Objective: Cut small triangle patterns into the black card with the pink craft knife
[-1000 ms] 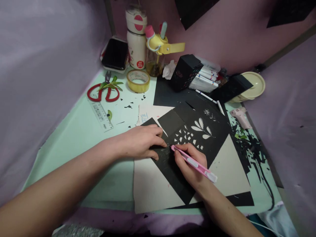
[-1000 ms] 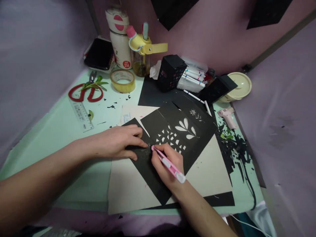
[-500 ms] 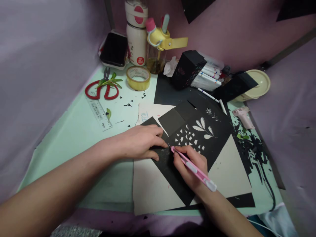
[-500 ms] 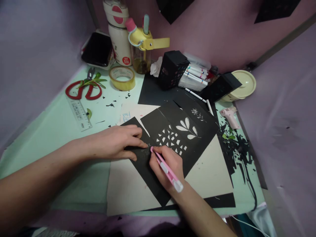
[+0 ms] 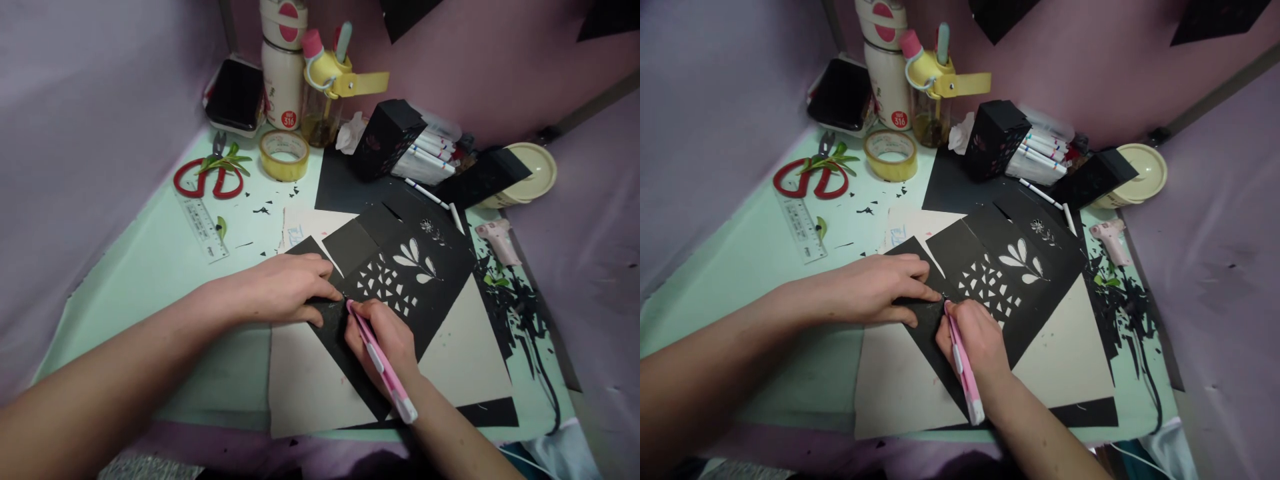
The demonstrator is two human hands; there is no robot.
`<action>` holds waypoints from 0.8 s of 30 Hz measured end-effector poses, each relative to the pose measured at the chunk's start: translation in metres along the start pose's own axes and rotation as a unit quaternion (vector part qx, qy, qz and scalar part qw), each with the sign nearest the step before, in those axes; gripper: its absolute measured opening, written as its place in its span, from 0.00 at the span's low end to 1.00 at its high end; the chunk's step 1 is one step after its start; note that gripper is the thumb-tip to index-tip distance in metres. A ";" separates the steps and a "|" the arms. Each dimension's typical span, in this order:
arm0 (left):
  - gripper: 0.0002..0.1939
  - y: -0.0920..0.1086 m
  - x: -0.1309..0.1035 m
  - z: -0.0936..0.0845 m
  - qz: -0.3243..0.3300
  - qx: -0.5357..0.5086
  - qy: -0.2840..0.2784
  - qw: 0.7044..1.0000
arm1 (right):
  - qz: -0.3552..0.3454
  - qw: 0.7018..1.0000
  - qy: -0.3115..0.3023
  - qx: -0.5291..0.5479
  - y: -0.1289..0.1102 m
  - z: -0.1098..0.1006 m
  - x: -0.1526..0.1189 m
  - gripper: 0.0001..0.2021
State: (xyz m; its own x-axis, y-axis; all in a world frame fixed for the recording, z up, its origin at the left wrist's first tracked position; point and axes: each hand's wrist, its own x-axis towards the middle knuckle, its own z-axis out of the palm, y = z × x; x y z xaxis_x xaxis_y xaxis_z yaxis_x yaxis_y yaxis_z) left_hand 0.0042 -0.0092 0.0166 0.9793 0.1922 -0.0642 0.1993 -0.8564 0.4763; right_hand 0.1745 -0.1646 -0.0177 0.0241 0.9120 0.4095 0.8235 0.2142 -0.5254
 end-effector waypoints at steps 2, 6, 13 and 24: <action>0.22 0.000 0.000 0.000 -0.008 -0.005 -0.004 1.000 | -0.009 1.000 0.005 -0.002 0.001 0.001 0.000 0.08; 0.20 0.002 0.000 -0.002 -0.023 -0.009 -0.011 1.000 | -0.024 1.000 -0.002 0.004 0.004 0.000 0.001 0.08; 0.22 0.002 -0.001 -0.001 -0.036 -0.008 -0.011 0.999 | 0.006 0.999 -0.029 0.020 0.002 -0.005 0.001 0.06; 0.24 0.003 -0.001 -0.002 -0.043 -0.019 -0.022 0.999 | 0.063 0.996 0.007 0.066 0.000 -0.008 0.001 0.04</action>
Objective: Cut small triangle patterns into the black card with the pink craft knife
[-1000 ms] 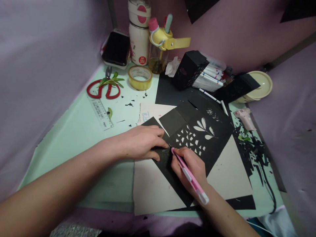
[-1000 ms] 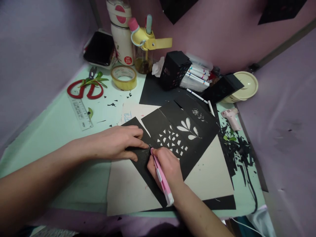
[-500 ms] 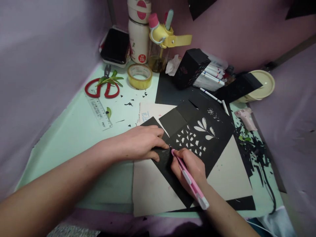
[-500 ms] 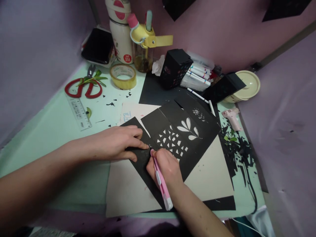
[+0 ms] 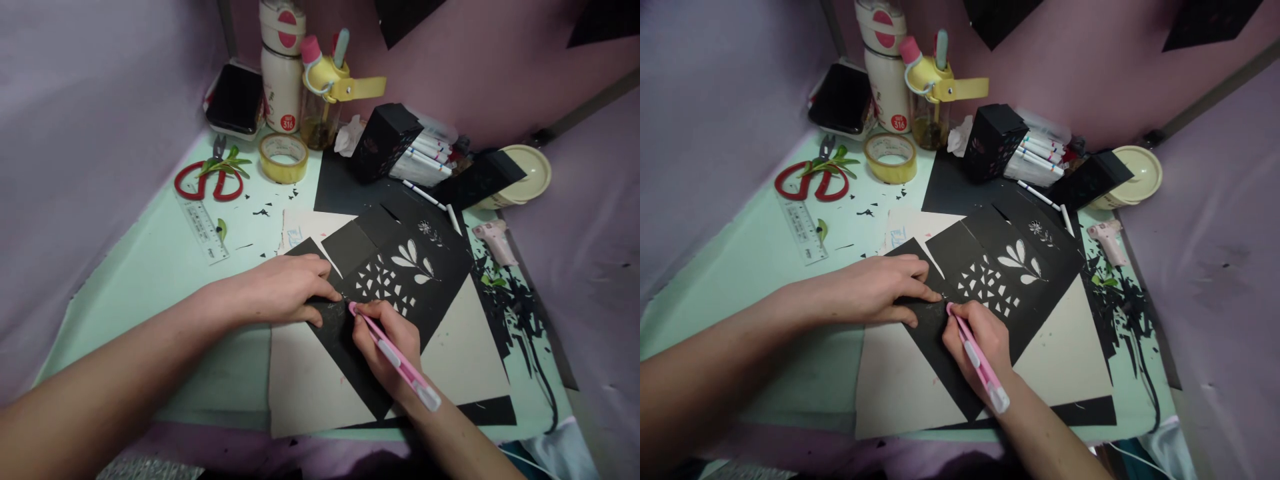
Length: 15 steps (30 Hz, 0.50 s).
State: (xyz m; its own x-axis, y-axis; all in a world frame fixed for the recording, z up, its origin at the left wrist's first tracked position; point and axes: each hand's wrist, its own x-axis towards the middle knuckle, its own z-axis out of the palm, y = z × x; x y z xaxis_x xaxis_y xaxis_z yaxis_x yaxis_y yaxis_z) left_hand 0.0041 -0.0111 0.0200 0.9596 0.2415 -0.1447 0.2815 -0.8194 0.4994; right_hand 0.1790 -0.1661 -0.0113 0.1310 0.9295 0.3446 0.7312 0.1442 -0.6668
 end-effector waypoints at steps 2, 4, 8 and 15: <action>0.24 -0.001 -0.001 0.000 0.004 -0.001 0.004 1.000 | 0.024 1.000 0.013 0.005 -0.001 0.000 0.000 0.04; 0.24 -0.002 -0.001 0.000 0.008 -0.003 0.006 1.000 | 0.034 0.999 0.018 0.001 -0.002 0.000 0.000 0.04; 0.24 -0.005 -0.003 0.001 0.020 -0.011 0.012 1.000 | 0.037 0.999 0.015 -0.002 -0.002 0.000 0.001 0.03; 0.24 -0.005 -0.001 0.002 0.019 -0.015 0.010 1.000 | 0.024 1.000 -0.003 0.010 0.000 0.000 0.001 0.03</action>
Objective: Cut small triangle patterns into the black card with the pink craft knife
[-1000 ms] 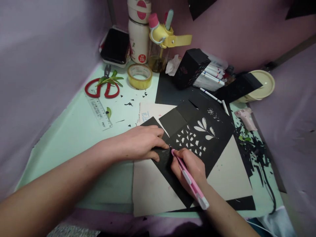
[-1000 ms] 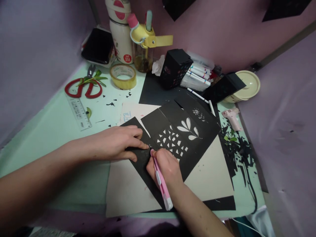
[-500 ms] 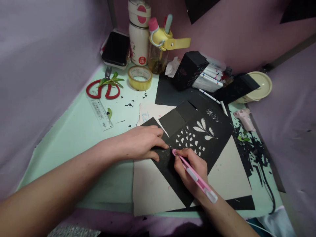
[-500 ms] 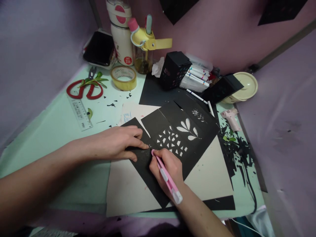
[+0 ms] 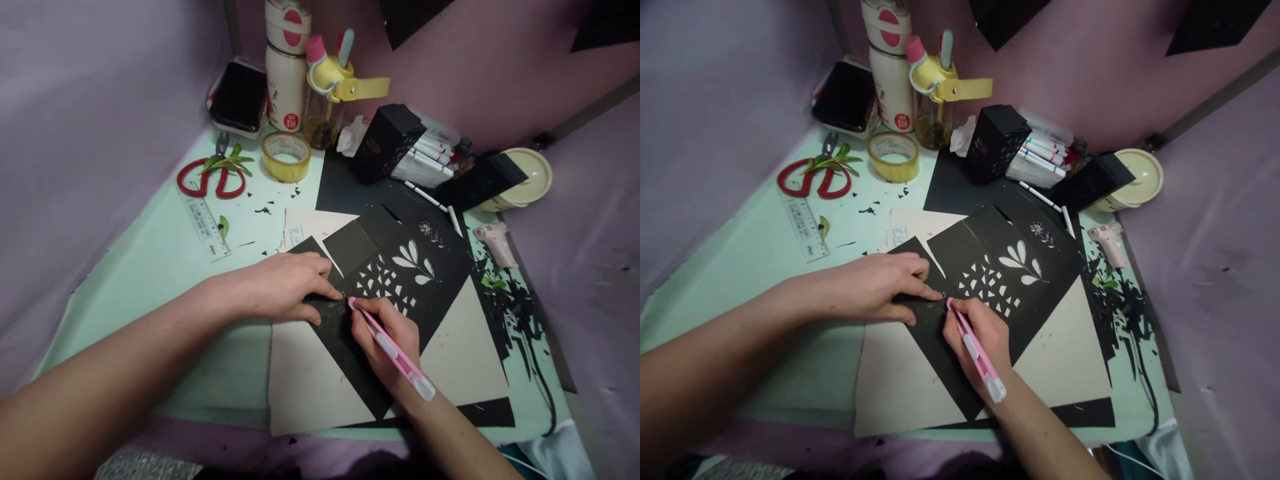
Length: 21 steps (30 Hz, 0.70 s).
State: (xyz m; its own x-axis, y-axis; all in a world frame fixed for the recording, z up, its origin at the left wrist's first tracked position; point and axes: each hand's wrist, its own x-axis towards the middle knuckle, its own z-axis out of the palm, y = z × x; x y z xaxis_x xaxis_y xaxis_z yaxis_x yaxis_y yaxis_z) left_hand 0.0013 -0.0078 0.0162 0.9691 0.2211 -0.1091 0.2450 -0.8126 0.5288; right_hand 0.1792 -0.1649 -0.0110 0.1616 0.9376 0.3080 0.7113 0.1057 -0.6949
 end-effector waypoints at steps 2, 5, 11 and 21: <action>0.24 0.000 0.000 0.000 0.000 -0.001 0.000 1.000 | -0.003 1.000 -0.001 0.002 0.000 0.000 0.000 0.03; 0.24 0.001 0.000 -0.001 -0.001 -0.003 -0.002 1.000 | -0.004 1.000 -0.001 0.004 0.000 0.000 -0.001 0.04; 0.25 0.002 -0.001 -0.002 -0.005 -0.007 -0.006 1.000 | -0.002 1.000 0.013 0.001 0.001 0.001 -0.001 0.04; 0.24 0.001 -0.002 -0.001 -0.008 -0.008 -0.007 1.000 | -0.004 1.000 -0.006 0.004 0.002 0.001 -0.002 0.03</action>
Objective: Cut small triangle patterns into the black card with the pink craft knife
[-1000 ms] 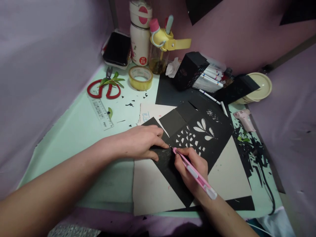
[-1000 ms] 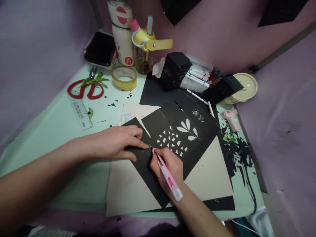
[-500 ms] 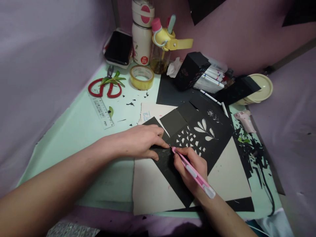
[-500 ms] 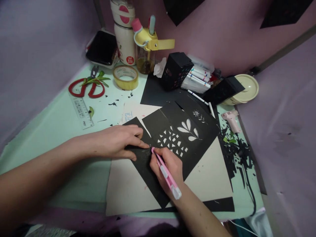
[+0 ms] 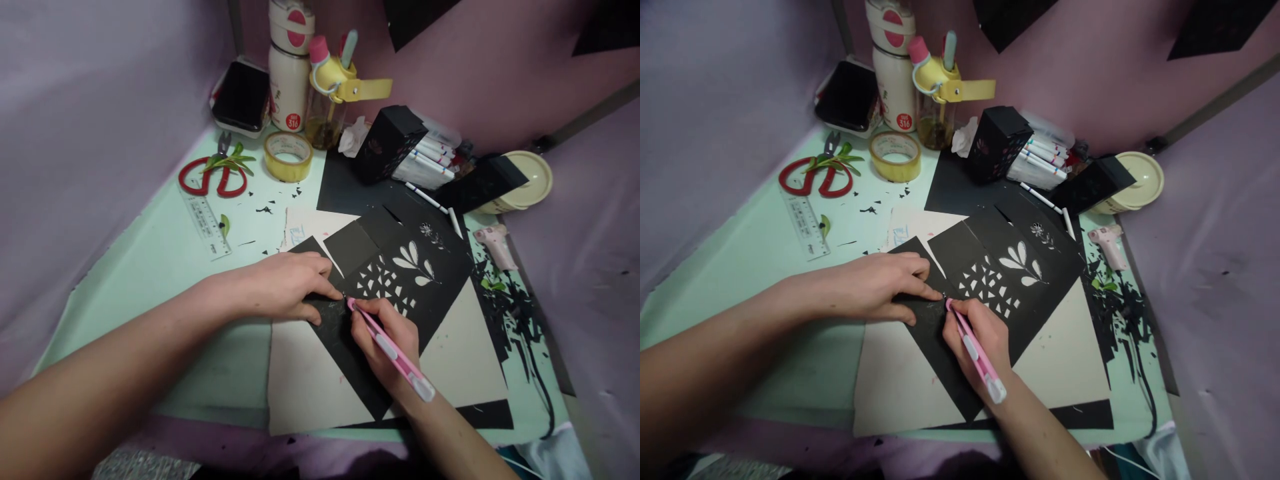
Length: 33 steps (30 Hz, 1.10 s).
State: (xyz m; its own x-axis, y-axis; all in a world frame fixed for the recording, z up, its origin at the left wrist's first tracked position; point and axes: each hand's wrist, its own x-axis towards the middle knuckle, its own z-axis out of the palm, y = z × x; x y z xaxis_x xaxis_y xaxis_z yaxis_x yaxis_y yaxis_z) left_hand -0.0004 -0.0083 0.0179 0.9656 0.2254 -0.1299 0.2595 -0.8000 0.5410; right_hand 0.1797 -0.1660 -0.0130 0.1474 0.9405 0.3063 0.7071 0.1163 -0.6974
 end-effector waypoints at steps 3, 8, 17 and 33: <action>0.24 0.000 0.000 0.000 0.002 -0.003 0.003 1.000 | 0.001 1.000 0.007 -0.001 -0.001 0.000 0.000 0.03; 0.24 0.000 0.000 -0.001 0.006 -0.003 0.003 1.000 | -0.003 1.000 0.003 0.000 -0.001 0.001 0.000 0.03; 0.25 0.000 0.001 0.001 -0.007 0.008 -0.005 1.000 | -0.055 0.998 0.004 -0.036 0.003 0.004 0.001 0.04; 0.23 -0.001 0.001 0.002 0.002 -0.002 0.005 1.000 | -0.029 0.999 0.004 -0.014 -0.001 0.001 -0.001 0.04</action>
State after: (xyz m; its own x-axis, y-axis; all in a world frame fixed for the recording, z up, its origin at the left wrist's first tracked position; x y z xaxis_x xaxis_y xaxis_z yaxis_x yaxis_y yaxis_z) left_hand 0.0004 -0.0081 0.0160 0.9663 0.2279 -0.1198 0.2559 -0.7991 0.5440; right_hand 0.1779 -0.1667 -0.0129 0.1122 0.9296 0.3510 0.7334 0.1609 -0.6605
